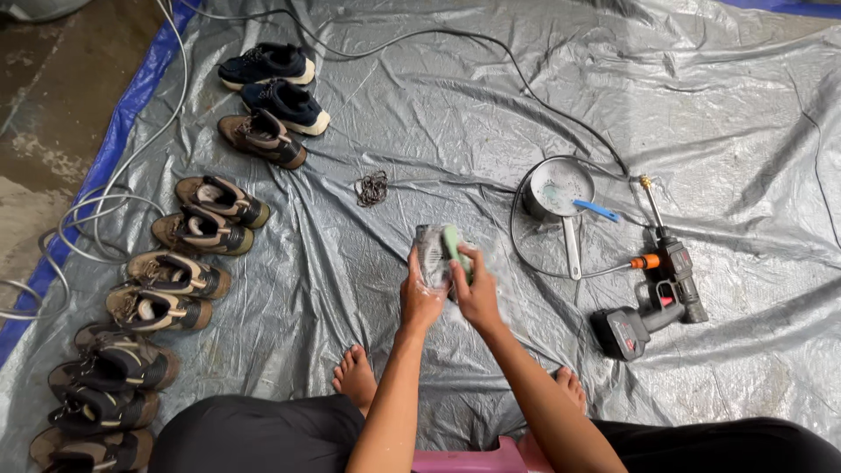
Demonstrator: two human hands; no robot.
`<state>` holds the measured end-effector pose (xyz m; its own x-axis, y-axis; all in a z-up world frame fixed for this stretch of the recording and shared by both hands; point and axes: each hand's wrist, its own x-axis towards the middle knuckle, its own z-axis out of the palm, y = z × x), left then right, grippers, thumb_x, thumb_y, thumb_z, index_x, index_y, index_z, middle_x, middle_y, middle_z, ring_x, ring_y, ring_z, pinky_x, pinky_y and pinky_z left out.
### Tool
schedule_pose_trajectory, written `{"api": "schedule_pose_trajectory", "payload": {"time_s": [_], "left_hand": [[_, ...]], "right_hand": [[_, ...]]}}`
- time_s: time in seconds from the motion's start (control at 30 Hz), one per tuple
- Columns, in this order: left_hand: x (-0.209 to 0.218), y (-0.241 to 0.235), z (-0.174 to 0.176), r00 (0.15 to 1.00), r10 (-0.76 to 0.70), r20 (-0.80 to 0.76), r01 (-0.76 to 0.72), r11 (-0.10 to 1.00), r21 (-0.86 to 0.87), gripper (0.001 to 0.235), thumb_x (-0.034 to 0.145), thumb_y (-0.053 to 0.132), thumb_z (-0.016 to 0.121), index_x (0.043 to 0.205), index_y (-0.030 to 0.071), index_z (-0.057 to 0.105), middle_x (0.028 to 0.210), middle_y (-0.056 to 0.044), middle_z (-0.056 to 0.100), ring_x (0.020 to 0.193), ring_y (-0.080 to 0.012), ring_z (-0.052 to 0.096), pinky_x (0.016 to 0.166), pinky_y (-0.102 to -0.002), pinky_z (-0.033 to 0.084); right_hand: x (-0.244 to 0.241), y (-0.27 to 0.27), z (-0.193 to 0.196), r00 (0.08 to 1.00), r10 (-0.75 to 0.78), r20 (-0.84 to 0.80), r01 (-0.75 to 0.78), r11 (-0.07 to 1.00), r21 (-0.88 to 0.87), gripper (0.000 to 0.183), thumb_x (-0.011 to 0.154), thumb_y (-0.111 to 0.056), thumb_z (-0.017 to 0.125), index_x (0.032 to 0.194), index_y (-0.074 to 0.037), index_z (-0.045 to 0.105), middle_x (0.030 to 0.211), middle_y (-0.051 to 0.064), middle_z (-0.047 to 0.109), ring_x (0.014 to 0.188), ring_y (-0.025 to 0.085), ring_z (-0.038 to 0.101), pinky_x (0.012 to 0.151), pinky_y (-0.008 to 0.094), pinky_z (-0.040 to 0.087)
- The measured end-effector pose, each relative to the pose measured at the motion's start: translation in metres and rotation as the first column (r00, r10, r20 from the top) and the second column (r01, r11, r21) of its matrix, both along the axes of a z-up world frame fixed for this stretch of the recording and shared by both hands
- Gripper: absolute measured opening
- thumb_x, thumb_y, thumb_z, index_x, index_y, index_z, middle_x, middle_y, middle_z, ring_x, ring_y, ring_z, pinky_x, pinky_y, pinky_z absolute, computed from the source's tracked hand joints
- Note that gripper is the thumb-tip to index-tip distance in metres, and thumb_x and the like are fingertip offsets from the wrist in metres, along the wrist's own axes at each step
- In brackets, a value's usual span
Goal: The person scrubs a sneaker with a brush and soapy water, then uses a steel wool pad to clean the shoe's surface. The person is sitting on a small stool while performing the task.
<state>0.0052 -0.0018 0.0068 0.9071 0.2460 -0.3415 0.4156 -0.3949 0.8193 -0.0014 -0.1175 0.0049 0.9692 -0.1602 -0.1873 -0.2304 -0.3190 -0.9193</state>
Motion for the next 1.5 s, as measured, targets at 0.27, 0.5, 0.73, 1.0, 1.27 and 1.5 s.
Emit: {"api": "schedule_pose_trajectory", "payload": {"time_s": [0.27, 0.5, 0.73, 1.0, 1.27, 1.5], "left_hand": [[0.008, 0.016, 0.006, 0.982, -0.190, -0.007, 0.190, 0.981, -0.030, 0.088, 0.075, 0.031, 0.089, 0.155, 0.039, 0.052, 0.122, -0.026, 0.075, 0.126, -0.0471, 0.066, 0.105, -0.057, 0.054], [0.022, -0.002, -0.010, 0.990, -0.127, 0.069, 0.127, 0.992, 0.006, 0.075, 0.074, 0.047, 0.092, 0.137, 0.022, 0.059, 0.123, -0.019, 0.076, 0.120, -0.0448, 0.071, 0.100, -0.057, 0.058], [0.003, -0.020, 0.023, 0.957, -0.265, 0.116, 0.256, 0.963, 0.085, 0.099, 0.082, 0.021, 0.088, 0.163, 0.026, 0.032, 0.132, -0.025, 0.063, 0.123, -0.0556, 0.064, 0.105, -0.067, 0.053], [0.013, -0.006, 0.043, 0.969, -0.227, 0.099, 0.225, 0.974, 0.031, 0.087, 0.094, 0.034, 0.078, 0.166, 0.022, 0.031, 0.133, -0.031, 0.060, 0.129, -0.0588, 0.059, 0.106, -0.069, 0.048], [0.006, -0.015, 0.020, 0.971, -0.228, 0.074, 0.225, 0.973, 0.051, 0.086, 0.091, 0.039, 0.079, 0.164, 0.030, 0.035, 0.130, -0.025, 0.061, 0.124, -0.0562, 0.063, 0.102, -0.068, 0.051], [0.014, -0.003, 0.008, 0.982, -0.164, 0.090, 0.159, 0.985, 0.063, 0.091, 0.090, 0.044, 0.079, 0.166, 0.030, 0.031, 0.137, -0.025, 0.059, 0.127, -0.0552, 0.061, 0.106, -0.067, 0.050]], "right_hand": [[0.025, -0.064, -0.043, 0.992, -0.121, -0.026, 0.123, 0.991, 0.047, 0.035, 0.109, -0.042, 0.062, 0.142, -0.028, 0.059, 0.070, 0.007, 0.063, 0.066, 0.022, 0.060, 0.068, 0.038, 0.049], [0.010, -0.071, -0.046, 0.996, 0.029, 0.082, -0.025, 0.998, -0.057, 0.034, 0.114, -0.034, 0.048, 0.146, -0.021, 0.048, 0.102, 0.020, 0.075, 0.083, 0.040, 0.067, 0.079, 0.053, 0.049], [0.013, -0.047, -0.010, 0.947, 0.082, 0.309, 0.018, 0.951, -0.309, 0.025, 0.105, -0.040, 0.069, 0.128, -0.031, 0.070, 0.107, 0.011, 0.067, 0.101, 0.039, 0.070, 0.085, 0.050, 0.056], [0.014, -0.039, -0.027, 0.967, -0.212, 0.141, 0.203, 0.976, 0.077, 0.031, 0.108, -0.038, 0.070, 0.133, -0.020, 0.069, 0.104, 0.020, 0.064, 0.084, 0.032, 0.071, 0.078, 0.045, 0.058], [0.002, -0.034, -0.074, 0.920, -0.316, 0.234, 0.270, 0.940, 0.208, 0.030, 0.112, -0.030, 0.063, 0.133, -0.009, 0.065, 0.084, 0.006, 0.053, 0.069, 0.017, 0.059, 0.062, 0.032, 0.050], [0.020, -0.029, -0.062, 0.951, -0.287, 0.112, 0.251, 0.933, 0.258, 0.028, 0.110, -0.035, 0.067, 0.129, -0.013, 0.066, 0.078, 0.005, 0.056, 0.060, 0.014, 0.056, 0.056, 0.027, 0.045]]}}
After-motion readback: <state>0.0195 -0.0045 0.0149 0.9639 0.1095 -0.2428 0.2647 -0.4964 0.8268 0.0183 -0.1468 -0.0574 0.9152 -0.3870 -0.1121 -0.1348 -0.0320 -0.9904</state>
